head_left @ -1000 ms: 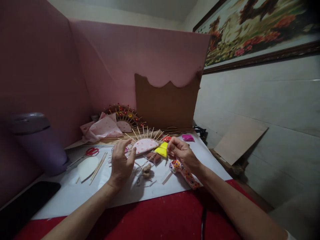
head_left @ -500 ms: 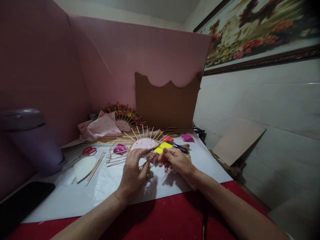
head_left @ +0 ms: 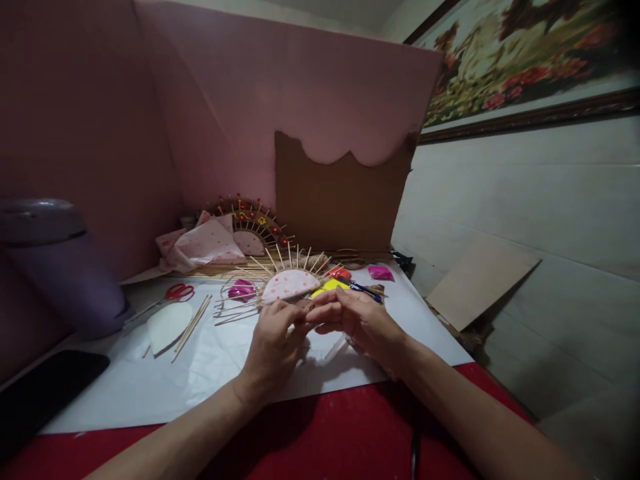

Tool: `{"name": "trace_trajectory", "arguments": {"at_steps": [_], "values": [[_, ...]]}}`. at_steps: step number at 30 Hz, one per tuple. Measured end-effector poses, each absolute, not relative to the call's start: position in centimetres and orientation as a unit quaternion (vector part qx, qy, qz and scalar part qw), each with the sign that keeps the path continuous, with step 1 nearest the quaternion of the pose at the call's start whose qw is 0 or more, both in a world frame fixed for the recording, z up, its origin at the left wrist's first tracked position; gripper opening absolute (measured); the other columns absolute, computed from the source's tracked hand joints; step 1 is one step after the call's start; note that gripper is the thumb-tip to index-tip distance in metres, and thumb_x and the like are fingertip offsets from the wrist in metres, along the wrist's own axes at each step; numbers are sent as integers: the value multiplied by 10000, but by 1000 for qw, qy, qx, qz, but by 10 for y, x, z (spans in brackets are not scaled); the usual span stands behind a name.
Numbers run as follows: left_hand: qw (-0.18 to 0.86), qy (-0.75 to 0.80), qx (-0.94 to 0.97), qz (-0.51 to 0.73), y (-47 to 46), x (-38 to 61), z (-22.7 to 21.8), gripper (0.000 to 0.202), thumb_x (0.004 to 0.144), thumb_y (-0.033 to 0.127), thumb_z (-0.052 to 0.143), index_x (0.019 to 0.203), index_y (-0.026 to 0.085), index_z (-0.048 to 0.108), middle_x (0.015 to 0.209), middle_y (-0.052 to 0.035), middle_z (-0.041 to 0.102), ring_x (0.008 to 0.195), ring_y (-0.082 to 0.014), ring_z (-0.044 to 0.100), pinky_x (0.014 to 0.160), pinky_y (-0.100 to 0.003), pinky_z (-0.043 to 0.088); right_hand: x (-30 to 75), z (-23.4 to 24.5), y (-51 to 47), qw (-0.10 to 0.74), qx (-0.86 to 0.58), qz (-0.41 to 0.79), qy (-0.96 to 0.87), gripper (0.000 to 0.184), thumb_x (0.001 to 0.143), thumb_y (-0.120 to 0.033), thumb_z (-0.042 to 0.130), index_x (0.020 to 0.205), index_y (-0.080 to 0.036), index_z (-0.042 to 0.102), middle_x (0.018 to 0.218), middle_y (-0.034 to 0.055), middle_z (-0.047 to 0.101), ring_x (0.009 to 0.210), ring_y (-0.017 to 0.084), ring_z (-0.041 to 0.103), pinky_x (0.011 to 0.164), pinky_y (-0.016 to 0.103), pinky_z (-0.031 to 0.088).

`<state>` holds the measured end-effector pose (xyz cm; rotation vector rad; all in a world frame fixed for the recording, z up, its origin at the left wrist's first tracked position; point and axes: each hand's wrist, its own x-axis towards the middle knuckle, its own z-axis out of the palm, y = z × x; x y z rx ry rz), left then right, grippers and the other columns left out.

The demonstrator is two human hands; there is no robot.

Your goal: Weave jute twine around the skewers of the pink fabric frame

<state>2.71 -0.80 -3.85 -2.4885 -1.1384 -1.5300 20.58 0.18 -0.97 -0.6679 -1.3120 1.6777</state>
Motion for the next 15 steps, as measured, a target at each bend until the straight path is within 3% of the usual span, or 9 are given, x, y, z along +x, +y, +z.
{"name": "trace_trajectory", "arguments": {"at_steps": [6,10,15], "values": [[129,-359,-825,-416,-14,29,-32,299,889,172,449,602,168,530,565,-5,517,582,-158,463,653,-341,364,203,-15,3,441,-304,644,-546,433,814,-531,569,902,-112,633,711,94,703,635,176,675,563,291,536],[115,-392,-817,-406,-17,32,-32,303,887,168,434,597,169,521,554,-8,506,560,-155,456,631,-324,357,199,-22,5,467,-291,644,-531,429,805,-539,577,898,-122,621,695,70,686,613,173,674,519,276,537],[79,-420,-804,-413,-18,32,-34,272,863,194,484,592,172,503,560,-2,521,561,-150,471,632,-313,358,195,-24,2,479,-262,619,-566,402,841,-526,534,937,-141,599,737,49,664,651,156,657,574,295,546]]}}
